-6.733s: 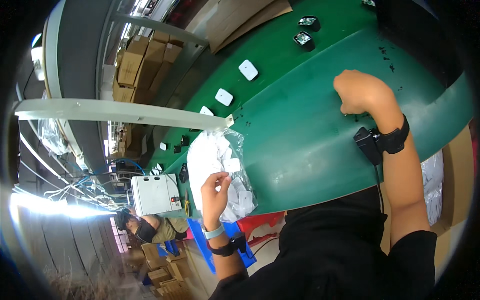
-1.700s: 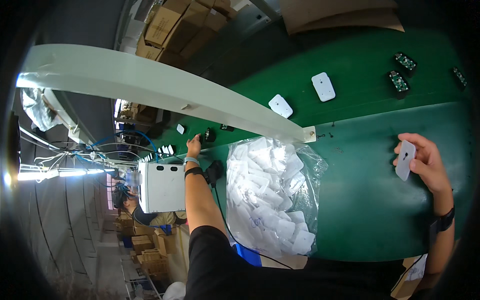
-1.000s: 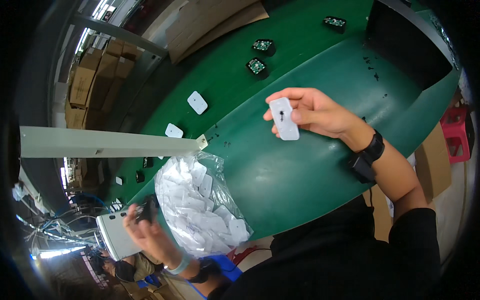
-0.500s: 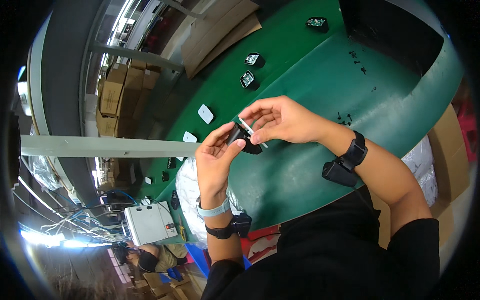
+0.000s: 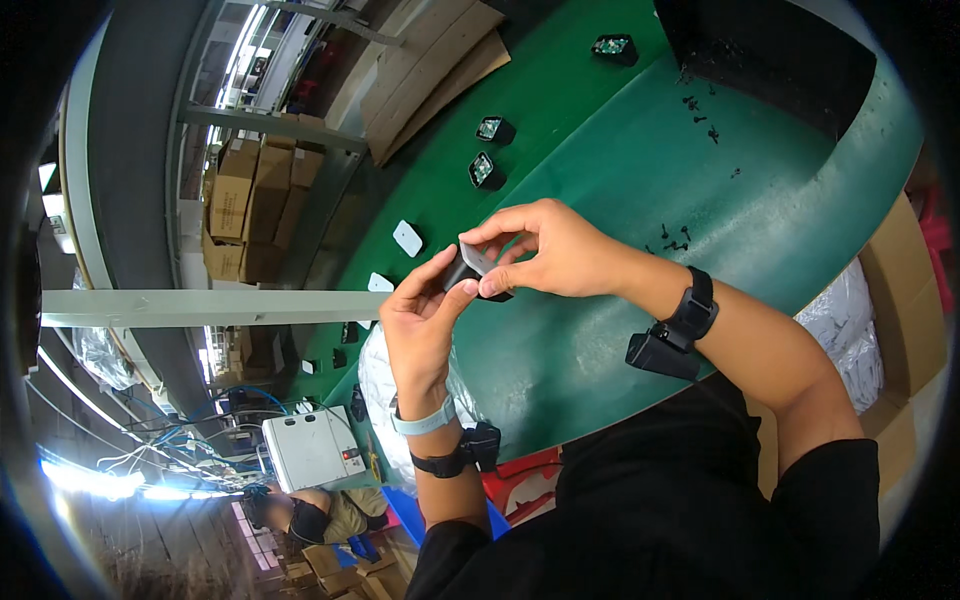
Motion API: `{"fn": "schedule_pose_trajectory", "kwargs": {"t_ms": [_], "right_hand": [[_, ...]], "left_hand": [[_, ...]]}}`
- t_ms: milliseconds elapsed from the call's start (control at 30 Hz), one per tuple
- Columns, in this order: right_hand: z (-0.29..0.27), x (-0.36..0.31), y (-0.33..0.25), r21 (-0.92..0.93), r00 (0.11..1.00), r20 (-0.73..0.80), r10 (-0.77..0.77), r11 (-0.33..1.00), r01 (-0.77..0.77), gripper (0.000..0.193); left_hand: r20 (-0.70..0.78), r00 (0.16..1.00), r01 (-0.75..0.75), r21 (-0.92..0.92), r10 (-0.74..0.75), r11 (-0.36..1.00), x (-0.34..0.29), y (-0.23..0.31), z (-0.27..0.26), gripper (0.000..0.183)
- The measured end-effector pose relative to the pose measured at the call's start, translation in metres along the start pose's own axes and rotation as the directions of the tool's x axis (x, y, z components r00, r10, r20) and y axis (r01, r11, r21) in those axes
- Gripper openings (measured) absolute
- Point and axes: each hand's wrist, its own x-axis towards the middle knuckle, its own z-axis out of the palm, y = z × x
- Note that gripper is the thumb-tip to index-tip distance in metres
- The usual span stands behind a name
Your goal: The person assembles small white electronic devices by inserting black circuit boards into white plastic casings. They pick up a casing, insert a board, and place the assembled unit on the green table, repeating this process for multiple units.
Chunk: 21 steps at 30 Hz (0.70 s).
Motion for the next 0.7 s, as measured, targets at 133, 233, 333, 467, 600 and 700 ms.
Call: {"fn": "schedule_pose_trajectory", "kwargs": {"t_ms": [133, 233, 333, 467, 600, 700], "right_hand": [[0.003, -0.001, 0.003, -0.209, 0.989, 0.007, -0.148, 0.967, 0.146, 0.045], [0.003, 0.000, 0.007, -0.362, 0.971, 0.031, -0.237, 0.903, 0.232, 0.046], [0.003, -0.002, 0.008, -0.431, 0.966, 0.012, -0.259, 0.870, 0.239, 0.045], [0.005, -0.002, 0.012, -0.656, 0.890, 0.000, -0.457, 0.671, 0.345, 0.039], [0.006, -0.004, 0.014, -0.736, 0.865, 0.049, -0.499, 0.567, 0.369, 0.037], [-0.001, -0.003, 0.014, -0.632, 0.922, -0.014, -0.386, 0.718, 0.291, 0.037]], "left_hand": [[-0.042, 0.999, -0.012, -0.027, 0.011, 1.000, -0.001, -0.006, 0.002, 0.041], [-0.129, 0.991, -0.046, -0.078, 0.036, 0.996, -0.005, -0.013, 0.011, 0.039], [-0.192, 0.980, -0.083, -0.131, 0.057, 0.988, -0.006, -0.021, 0.016, 0.037], [-0.247, 0.969, -0.074, -0.296, -0.001, 0.952, -0.005, -0.036, 0.023, 0.038], [-0.269, 0.961, -0.052, -0.391, -0.060, 0.919, 0.002, -0.049, 0.035, 0.032], [-0.270, 0.963, -0.100, -0.418, -0.019, 0.903, 0.009, -0.059, 0.038, 0.028]]}}
